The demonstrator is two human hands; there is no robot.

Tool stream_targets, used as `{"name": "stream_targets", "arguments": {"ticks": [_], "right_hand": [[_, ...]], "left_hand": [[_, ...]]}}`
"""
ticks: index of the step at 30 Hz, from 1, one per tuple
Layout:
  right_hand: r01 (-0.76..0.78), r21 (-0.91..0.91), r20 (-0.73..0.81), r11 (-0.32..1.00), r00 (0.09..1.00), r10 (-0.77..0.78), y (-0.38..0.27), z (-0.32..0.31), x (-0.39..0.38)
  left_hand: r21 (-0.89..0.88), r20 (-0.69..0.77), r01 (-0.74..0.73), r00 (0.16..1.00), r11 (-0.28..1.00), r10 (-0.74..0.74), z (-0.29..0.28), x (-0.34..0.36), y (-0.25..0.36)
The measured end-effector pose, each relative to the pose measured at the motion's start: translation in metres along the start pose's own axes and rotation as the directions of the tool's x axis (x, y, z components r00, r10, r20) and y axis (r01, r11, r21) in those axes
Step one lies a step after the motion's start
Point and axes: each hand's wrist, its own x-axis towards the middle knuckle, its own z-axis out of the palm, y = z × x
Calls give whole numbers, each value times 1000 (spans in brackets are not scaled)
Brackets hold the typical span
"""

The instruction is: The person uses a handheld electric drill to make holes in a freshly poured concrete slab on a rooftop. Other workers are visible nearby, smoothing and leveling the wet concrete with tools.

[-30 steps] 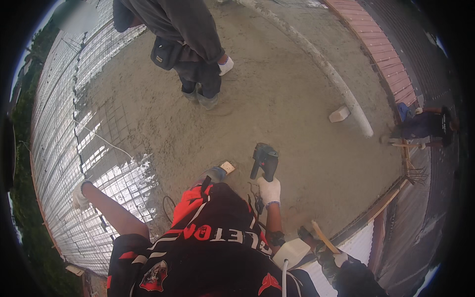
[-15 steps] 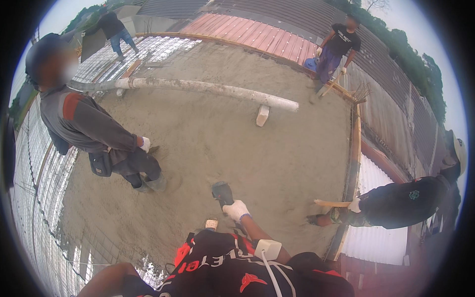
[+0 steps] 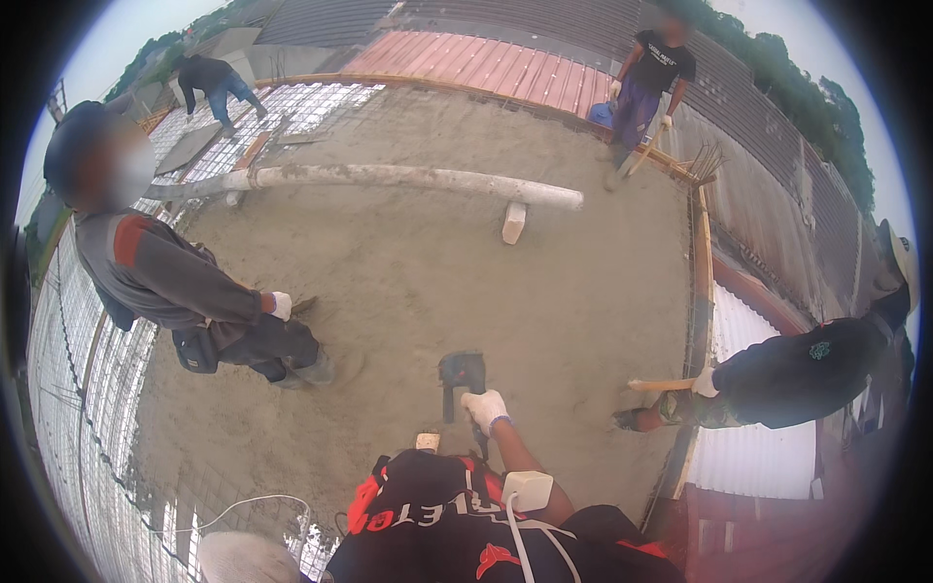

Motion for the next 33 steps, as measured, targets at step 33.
{"name": "stream_targets", "arguments": {"ticks": [33], "right_hand": [[-22, -58, 61, 998, 998, 26, 10, 16, -19]], "left_hand": [[-271, -304, 821, 422, 502, -854, 1, 30, -500]]}}
